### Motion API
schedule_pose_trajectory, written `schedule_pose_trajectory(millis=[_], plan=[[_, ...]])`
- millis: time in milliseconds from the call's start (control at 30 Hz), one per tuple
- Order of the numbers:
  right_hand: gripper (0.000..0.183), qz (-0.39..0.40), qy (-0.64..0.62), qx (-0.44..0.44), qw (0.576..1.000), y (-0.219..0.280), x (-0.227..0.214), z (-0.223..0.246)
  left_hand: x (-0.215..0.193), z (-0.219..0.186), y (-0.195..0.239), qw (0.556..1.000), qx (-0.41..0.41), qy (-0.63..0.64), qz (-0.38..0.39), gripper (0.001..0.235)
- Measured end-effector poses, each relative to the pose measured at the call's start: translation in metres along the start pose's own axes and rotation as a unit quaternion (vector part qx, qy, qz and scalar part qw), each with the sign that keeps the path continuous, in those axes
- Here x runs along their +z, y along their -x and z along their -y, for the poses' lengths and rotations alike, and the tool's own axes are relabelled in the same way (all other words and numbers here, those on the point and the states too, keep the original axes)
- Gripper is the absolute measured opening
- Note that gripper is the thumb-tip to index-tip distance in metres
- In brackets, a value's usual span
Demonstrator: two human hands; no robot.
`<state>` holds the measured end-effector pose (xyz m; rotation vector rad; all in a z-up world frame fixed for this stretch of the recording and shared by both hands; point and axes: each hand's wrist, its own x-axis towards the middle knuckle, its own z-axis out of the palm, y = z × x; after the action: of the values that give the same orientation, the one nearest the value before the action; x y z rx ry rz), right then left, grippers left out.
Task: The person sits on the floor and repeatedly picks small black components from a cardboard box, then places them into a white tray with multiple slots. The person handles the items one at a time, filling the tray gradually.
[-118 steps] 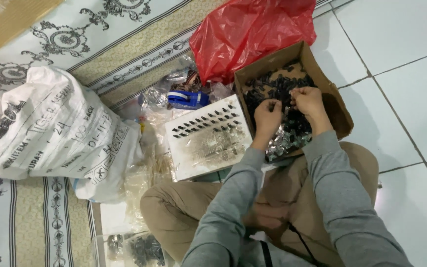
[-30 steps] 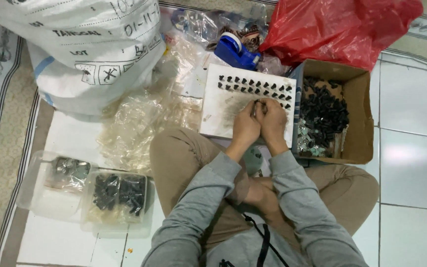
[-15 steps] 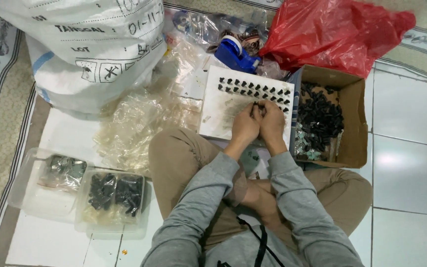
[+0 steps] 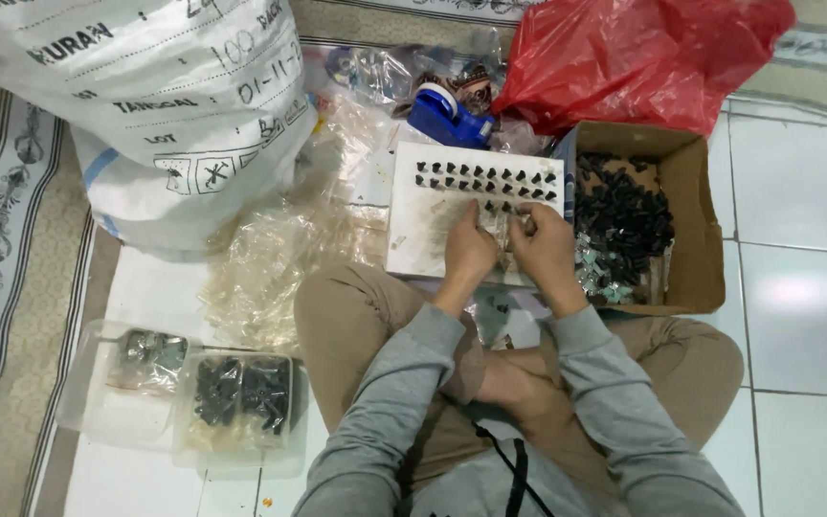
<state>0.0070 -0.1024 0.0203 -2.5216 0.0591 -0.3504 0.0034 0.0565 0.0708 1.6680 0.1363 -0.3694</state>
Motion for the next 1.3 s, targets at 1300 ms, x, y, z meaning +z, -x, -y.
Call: schedule_pose_trajectory(millis=[1300], plan=[[0.056, 0.187, -0.082, 0.390, 0.898, 0.006, -0.075, -0.256, 0.295, 0.116, -0.173, 0.746, 0.338, -0.570, 0.064, 0.012]])
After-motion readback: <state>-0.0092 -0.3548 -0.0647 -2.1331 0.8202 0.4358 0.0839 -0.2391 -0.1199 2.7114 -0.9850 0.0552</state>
